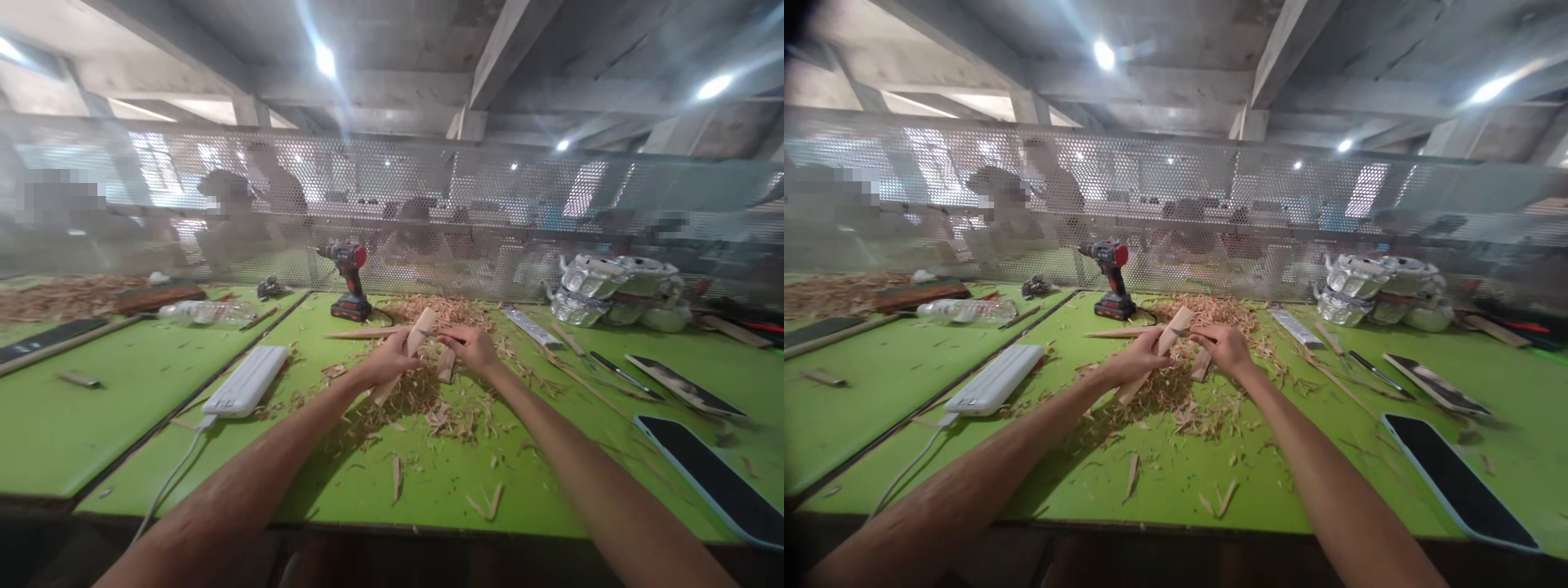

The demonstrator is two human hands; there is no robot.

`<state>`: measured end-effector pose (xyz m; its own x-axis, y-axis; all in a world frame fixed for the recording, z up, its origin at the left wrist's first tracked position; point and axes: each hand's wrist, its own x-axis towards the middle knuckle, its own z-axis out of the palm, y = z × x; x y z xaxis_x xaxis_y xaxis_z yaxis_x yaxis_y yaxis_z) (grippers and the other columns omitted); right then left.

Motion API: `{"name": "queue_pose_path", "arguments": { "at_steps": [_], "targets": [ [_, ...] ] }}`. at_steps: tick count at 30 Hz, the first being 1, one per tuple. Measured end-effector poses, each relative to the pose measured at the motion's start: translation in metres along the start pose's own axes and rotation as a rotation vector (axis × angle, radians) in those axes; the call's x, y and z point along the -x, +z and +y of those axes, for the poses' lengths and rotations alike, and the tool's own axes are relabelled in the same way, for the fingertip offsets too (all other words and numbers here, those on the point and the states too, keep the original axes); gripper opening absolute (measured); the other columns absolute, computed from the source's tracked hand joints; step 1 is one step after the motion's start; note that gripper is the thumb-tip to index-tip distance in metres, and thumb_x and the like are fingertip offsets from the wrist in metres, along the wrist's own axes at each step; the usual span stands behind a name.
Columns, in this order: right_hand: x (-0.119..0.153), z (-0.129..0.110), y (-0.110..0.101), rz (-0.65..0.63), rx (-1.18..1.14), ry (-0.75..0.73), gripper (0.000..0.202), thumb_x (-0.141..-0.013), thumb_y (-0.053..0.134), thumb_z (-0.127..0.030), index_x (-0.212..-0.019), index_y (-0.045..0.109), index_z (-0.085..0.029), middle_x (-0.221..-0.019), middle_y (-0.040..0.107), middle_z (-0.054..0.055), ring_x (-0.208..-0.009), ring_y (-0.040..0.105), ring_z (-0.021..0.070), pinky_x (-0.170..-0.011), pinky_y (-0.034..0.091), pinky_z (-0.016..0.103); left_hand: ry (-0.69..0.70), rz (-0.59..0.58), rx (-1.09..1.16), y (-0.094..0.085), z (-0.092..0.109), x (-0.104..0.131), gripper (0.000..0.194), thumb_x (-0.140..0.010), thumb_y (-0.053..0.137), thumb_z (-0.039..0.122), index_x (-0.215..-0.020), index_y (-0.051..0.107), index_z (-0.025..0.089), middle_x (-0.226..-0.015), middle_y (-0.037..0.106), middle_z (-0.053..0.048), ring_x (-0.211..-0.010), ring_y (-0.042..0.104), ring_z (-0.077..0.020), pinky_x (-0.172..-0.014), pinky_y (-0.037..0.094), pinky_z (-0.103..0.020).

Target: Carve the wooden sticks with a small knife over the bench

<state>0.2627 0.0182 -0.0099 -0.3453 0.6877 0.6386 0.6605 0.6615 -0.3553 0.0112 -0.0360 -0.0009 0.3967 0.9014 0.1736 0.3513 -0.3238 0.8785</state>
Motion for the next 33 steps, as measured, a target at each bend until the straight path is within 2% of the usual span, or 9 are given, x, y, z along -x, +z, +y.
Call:
{"name": "queue_pose_path", "arguments": {
  "at_steps": [3,6,9,14,17,20,25,29,33],
  "targets": [
    [0.002,0.023,-0.015,0.174,0.066,0.24,0.033,-0.096,0.068,-0.052,-0.1,0.088,-0.027,-0.106,0.084,0.009,-0.096,0.08,0.0305,-0.08,0.062,0.037,0.025,-0.096,-0.007,0.003,0.01,0.005,0.056,-0.08,0.078,0.033,-0.128,0.057,0.014,-0.096,0.06,-0.001,-0.066,0.055,-0.0125,-0.053,0.046,-0.023],
    [0.005,0.046,-0.035,0.381,0.14,0.464,0.04,-0.095,0.067,-0.054,-0.098,0.088,-0.021,-0.1,0.083,0.016,-0.093,0.08,0.0352,-0.074,0.062,0.04,0.057,-0.181,0.009,0.009,0.019,0.009,0.05,-0.082,0.078,0.035,-0.123,0.059,0.014,-0.094,0.06,-0.002,-0.062,0.055,-0.0115,-0.05,0.046,-0.023],
    [0.004,0.052,-0.044,0.479,0.118,0.483,0.043,-0.098,0.062,-0.052,-0.099,0.087,-0.016,-0.102,0.082,0.019,-0.094,0.08,0.0357,-0.075,0.062,0.039,0.015,-0.134,0.038,0.011,0.02,0.01,0.053,-0.084,0.076,0.032,-0.128,0.056,0.012,-0.094,0.061,-0.002,-0.058,0.055,-0.0112,-0.048,0.047,-0.024],
    [-0.004,0.019,-0.022,0.294,0.008,0.321,0.028,-0.095,0.068,-0.042,-0.096,0.087,-0.021,-0.106,0.083,0.013,-0.101,0.08,0.0324,-0.088,0.062,0.039,-0.036,0.033,0.026,0.004,0.005,0.002,0.053,-0.085,0.073,0.025,-0.133,0.054,0.014,-0.086,0.06,0.002,-0.055,0.054,-0.01,-0.046,0.043,-0.021],
    [-0.004,-0.006,-0.002,0.136,-0.047,0.178,0.025,-0.094,0.07,-0.041,-0.097,0.087,-0.024,-0.105,0.083,0.01,-0.099,0.08,0.0311,-0.09,0.062,0.04,-0.031,0.068,0.065,0.003,-0.002,-0.002,0.044,-0.086,0.075,0.028,-0.124,0.057,0.014,-0.082,0.057,0.003,-0.054,0.053,-0.0103,-0.046,0.043,-0.022],
    [-0.001,-0.022,0.011,0.05,-0.08,0.061,0.026,-0.095,0.069,-0.043,-0.099,0.088,-0.027,-0.105,0.084,0.009,-0.098,0.08,0.0298,-0.09,0.062,0.04,-0.026,0.095,0.079,0.006,-0.004,-0.004,0.043,-0.085,0.075,0.027,-0.122,0.057,0.016,-0.079,0.056,0.004,-0.055,0.052,-0.0106,-0.047,0.042,-0.021],
    [0.0,-0.025,0.01,0.024,-0.128,0.032,0.031,-0.097,0.066,-0.048,-0.102,0.088,-0.027,-0.104,0.084,0.009,-0.096,0.08,0.0302,-0.086,0.063,0.041,-0.015,0.178,0.055,0.013,-0.001,-0.004,0.04,-0.082,0.077,0.024,-0.117,0.058,0.016,-0.079,0.054,0.005,-0.055,0.052,-0.0102,-0.047,0.041,-0.021],
    [0.0,-0.02,0.005,0.014,-0.109,-0.011,0.032,-0.1,0.064,-0.051,-0.105,0.087,-0.029,-0.107,0.083,0.008,-0.098,0.079,0.0302,-0.089,0.062,0.042,0.01,0.146,0.06,0.014,-0.002,-0.003,0.037,-0.084,0.077,0.028,-0.113,0.057,0.015,-0.082,0.055,0.003,-0.054,0.053,-0.0101,-0.045,0.042,-0.022],
    [0.001,-0.015,0.006,0.018,-0.066,-0.028,0.031,-0.1,0.064,-0.052,-0.105,0.087,-0.031,-0.108,0.083,0.007,-0.1,0.079,0.0308,-0.088,0.063,0.043,0.061,0.096,0.067,0.012,-0.005,-0.003,0.046,-0.085,0.079,0.039,-0.118,0.057,0.015,-0.085,0.056,0.002,-0.055,0.053,-0.01,-0.045,0.043,-0.023]
  ]
}}
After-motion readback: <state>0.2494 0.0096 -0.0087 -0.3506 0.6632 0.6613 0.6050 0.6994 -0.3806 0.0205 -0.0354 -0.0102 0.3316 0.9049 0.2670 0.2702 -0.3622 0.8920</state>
